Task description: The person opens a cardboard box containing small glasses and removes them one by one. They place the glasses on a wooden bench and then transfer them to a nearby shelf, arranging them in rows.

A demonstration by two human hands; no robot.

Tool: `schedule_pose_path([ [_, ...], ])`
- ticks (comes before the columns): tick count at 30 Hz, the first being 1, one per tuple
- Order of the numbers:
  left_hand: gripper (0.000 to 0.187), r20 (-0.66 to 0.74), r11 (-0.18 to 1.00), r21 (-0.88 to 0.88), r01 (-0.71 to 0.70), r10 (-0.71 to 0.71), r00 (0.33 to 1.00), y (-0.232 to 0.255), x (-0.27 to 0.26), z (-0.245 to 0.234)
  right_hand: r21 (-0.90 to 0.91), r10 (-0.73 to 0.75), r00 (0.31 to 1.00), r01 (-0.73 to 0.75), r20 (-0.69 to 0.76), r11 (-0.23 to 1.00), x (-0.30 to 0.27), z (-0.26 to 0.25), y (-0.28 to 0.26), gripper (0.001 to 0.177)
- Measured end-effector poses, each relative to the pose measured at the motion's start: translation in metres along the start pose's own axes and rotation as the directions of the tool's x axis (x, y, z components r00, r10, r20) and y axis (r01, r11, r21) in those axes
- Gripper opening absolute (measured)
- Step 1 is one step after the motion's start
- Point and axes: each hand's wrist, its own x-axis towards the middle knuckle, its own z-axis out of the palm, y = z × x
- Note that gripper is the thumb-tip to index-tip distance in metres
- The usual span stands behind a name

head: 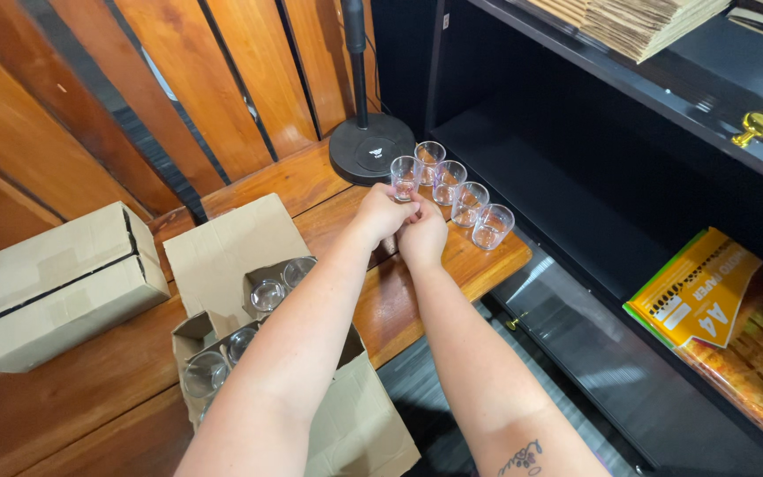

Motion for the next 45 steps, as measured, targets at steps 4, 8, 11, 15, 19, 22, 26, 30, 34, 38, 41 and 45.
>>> schedule_pose_path([
  [4, 0.075, -0.009, 1.0, 0.003, -0.007, 0.007, 1.0, 0.009, -0.02, -0.004, -0.027, -0.006, 0.999, 0.007, 0.033, 1.0, 0.004, -0.003, 0.012, 0.033],
  [8, 0.067, -0.032, 0.966, -0.192, -0.17, 0.167, 0.985, 0.006, -0.06, -0.038, 0.123, 0.009, 0.991, -0.025, 0.132, 0.992, -0.005, -0.008, 0.018, 0.031],
  [11, 0.058, -0.095, 0.872, -0.365, -0.325, 0.313, 0.945, -0.004, -0.121, -0.078, 0.167, 0.031, 0.975, -0.069, 0.22, 0.983, -0.024, -0.017, 0.016, 0.027],
  [15, 0.034, -0.241, 0.895, -0.24, -0.376, 0.32, 0.916, -0.032, -0.182, -0.141, 0.152, 0.034, 0.947, -0.087, 0.321, 0.985, -0.047, -0.028, 0.006, 0.024],
  [19, 0.034, -0.35, 0.935, -0.181, -0.304, 0.228, 0.909, -0.06, -0.231, -0.18, 0.151, 0.036, 0.933, -0.096, 0.358, 0.984, -0.077, -0.036, -0.024, 0.024],
  [22, 0.034, -0.422, 0.959, -0.123, -0.254, 0.181, 0.888, -0.094, -0.258, -0.189, 0.222, -0.022, 0.92, -0.071, 0.39, 0.972, -0.1, -0.041, -0.044, 0.024],
  [26, 0.029, -0.452, 0.973, 0.176, -0.147, 0.213, 0.866, -0.131, -0.29, -0.193, 0.213, -0.09, 0.899, -0.004, 0.429, 0.977, -0.14, -0.045, -0.084, 0.021],
  [30, 0.035, -0.407, 0.887, 0.461, 0.005, 0.206, 0.89, -0.149, -0.313, -0.185, 0.138, -0.312, 0.789, 0.283, 0.529, 0.949, -0.178, -0.033, -0.101, 0.021],
  [34, 0.041, -0.397, 0.878, 0.472, 0.086, 0.125, 0.909, -0.152, -0.319, -0.177, 0.116, -0.459, 0.642, 0.502, 0.615, 0.857, -0.205, -0.021, -0.111, 0.023],
  [38, 0.042, -0.403, 0.864, 0.501, 0.047, 0.184, 0.896, -0.156, -0.318, -0.173, -0.067, -0.376, 0.488, 0.675, 0.787, 0.735, -0.226, -0.008, -0.123, 0.044],
  [41, 0.037, -0.391, 0.858, 0.51, 0.057, 0.172, 0.904, -0.154, -0.315, -0.172, -0.166, -0.32, 0.458, 0.749, 0.829, 0.641, -0.236, 0.001, -0.127, 0.053],
  [45, 0.032, -0.418, 0.842, 0.534, 0.077, 0.184, 0.89, -0.157, -0.311, -0.168, -0.198, -0.296, 0.426, 0.796, 0.855, 0.572, -0.243, 0.012, -0.118, 0.059],
])
